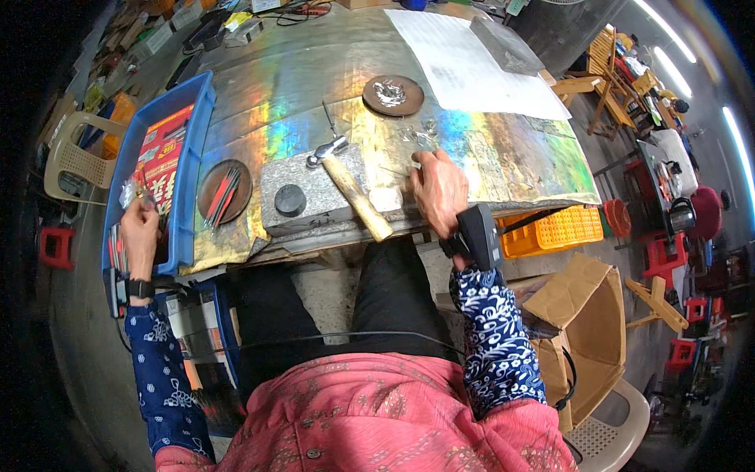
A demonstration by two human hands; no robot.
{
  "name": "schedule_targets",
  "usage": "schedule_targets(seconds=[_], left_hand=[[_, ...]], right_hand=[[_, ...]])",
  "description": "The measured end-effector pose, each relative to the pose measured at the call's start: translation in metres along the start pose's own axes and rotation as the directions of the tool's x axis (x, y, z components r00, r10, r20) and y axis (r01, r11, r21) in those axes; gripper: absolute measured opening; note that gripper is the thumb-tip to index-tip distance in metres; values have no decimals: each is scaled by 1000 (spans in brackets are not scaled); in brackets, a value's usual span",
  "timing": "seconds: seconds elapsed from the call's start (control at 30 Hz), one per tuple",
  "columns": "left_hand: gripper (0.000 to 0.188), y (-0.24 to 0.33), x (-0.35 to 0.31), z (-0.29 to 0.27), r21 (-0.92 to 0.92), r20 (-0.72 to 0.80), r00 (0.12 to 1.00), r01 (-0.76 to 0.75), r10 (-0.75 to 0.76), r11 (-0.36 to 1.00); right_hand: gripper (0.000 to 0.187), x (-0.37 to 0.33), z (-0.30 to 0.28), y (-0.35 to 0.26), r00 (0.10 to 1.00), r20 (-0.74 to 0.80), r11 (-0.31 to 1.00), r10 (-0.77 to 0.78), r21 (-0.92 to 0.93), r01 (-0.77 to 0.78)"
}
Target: The person repeatedly sharpens small red-handled tools by striking them with a hammer on a metal block. They pick up each tool from a blue tray, position it on the block, strike it, and return it to the tray. The process is repeated for multiple tools throughout the clip.
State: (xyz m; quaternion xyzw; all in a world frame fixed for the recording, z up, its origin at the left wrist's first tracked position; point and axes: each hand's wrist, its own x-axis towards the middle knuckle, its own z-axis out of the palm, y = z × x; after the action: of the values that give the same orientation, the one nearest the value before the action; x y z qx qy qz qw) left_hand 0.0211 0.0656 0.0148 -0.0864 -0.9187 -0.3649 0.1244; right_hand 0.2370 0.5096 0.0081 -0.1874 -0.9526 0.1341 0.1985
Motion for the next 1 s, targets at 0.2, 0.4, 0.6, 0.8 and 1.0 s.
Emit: schedule_targets(seconds=[0.2,0.4,0.6,0.8,1.0], left_hand=[[9,55,-20,-8,-676,144,990,97,2,730],[10,92,-41,10,-714,289,957,197,26,672],[11,112,-55,27,-734,408,911,289,59,615],[12,129,-65,45,-726,442,894,308,74,615],[10,145,-77,71,-743,400,908,243,123,624]], right_hand=[[23,31,26,21,999,17,999,-27,-20,28],[20,54,42,29,992,28,988,-119,-96,122],[18,62,51,33,985,64,967,-161,-189,170],[21,68,57,40,944,-58,936,-325,-165,312],[19,78,73,48,831,-190,839,-523,-286,463]])
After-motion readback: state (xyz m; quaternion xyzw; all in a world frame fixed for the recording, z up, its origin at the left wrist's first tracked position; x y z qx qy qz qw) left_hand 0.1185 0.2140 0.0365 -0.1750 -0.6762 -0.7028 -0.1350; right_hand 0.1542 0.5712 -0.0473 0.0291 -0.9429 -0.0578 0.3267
